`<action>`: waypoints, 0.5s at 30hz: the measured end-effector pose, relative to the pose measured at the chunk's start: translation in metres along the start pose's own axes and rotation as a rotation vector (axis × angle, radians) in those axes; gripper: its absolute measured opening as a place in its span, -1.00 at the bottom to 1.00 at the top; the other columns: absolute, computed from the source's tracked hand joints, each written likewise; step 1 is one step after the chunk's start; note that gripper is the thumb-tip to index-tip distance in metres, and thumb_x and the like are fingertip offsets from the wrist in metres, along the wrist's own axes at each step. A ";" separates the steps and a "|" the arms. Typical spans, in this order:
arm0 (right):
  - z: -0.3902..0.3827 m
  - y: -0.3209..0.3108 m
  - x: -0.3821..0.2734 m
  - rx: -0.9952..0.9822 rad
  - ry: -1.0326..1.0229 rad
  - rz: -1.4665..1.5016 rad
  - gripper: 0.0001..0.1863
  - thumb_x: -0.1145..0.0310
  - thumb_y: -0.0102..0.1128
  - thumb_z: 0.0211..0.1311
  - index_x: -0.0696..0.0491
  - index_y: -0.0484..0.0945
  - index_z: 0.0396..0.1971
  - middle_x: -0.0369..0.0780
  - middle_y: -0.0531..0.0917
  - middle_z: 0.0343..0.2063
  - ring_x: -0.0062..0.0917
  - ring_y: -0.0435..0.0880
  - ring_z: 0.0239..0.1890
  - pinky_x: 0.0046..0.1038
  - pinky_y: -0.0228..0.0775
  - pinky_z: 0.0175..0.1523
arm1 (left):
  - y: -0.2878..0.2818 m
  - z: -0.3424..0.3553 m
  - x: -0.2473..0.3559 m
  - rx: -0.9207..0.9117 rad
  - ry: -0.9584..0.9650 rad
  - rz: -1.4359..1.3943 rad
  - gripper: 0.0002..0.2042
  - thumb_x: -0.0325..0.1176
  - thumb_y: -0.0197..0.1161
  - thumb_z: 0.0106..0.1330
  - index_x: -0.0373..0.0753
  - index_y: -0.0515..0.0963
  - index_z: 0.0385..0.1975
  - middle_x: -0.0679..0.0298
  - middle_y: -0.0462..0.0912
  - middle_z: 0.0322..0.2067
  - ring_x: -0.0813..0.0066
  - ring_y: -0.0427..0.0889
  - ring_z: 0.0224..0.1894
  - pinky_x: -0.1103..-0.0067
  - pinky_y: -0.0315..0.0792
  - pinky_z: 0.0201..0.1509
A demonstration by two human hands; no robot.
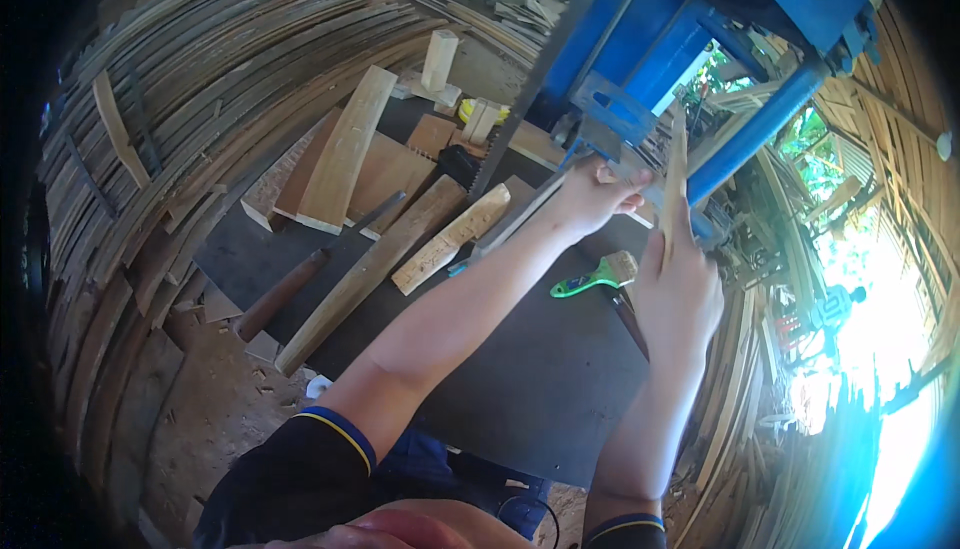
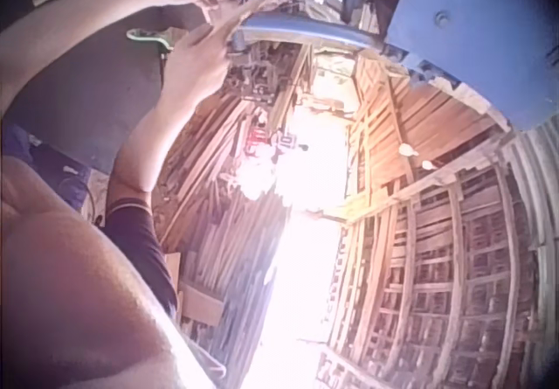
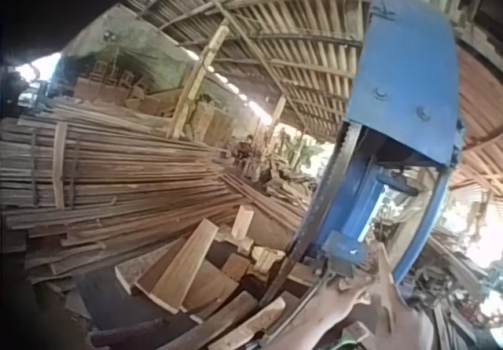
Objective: The person uses a blue vertical band saw to cut and shape a small piece of wood. They guide the wood through the blade with both hands, adjusting its position to create a specific profile. After cutting, the person uses a green brush to sweep sawdust off the workbench and the wood piece.
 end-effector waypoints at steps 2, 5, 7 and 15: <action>-0.016 -0.004 0.003 0.008 -0.011 -0.031 -0.40 0.26 0.02 0.32 -0.23 0.24 0.38 0.03 0.68 -0.49 0.02 0.69 -0.38 0.01 0.51 -0.25 | 0.002 -0.003 0.003 0.010 0.024 -0.057 -0.53 -0.15 0.49 0.18 -0.45 0.45 -0.28 0.14 0.64 -0.48 0.49 0.70 -0.47 0.63 0.57 -0.51; 0.010 -0.001 -0.004 0.015 -0.034 -0.032 -0.39 0.27 0.03 0.31 -0.17 0.24 0.39 0.02 0.68 -0.52 0.00 0.70 -0.39 0.00 0.53 -0.26 | 0.006 -0.004 0.001 0.004 -0.043 -0.045 -0.55 -0.15 0.50 0.17 -0.41 0.47 -0.23 0.15 0.64 -0.43 0.49 0.70 -0.46 0.63 0.59 -0.48; 0.033 0.004 -0.002 0.022 -0.041 -0.045 -0.37 0.28 0.03 0.30 -0.19 0.23 0.39 0.03 0.68 -0.52 0.00 0.70 -0.39 -0.02 0.54 -0.26 | 0.004 -0.002 0.002 -0.006 -0.002 -0.060 -0.54 -0.15 0.49 0.18 -0.43 0.47 -0.24 0.14 0.64 -0.43 0.49 0.70 -0.47 0.62 0.60 -0.47; -0.037 -0.013 0.002 -0.074 0.000 -0.030 -0.28 0.34 0.04 0.28 -0.35 0.10 0.43 0.06 0.69 -0.42 0.05 0.68 -0.31 0.05 0.49 -0.22 | 0.001 0.000 0.000 -0.013 0.018 -0.018 -0.45 -0.09 0.51 0.15 -0.54 0.43 -0.32 0.08 0.64 -0.49 0.48 0.69 -0.47 0.61 0.61 -0.43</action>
Point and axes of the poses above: each hand's wrist, its own z-axis towards the middle knuckle, its own y-axis out of the palm, x = y × z, the point moved 5 cm from there along z, towards the middle knuckle
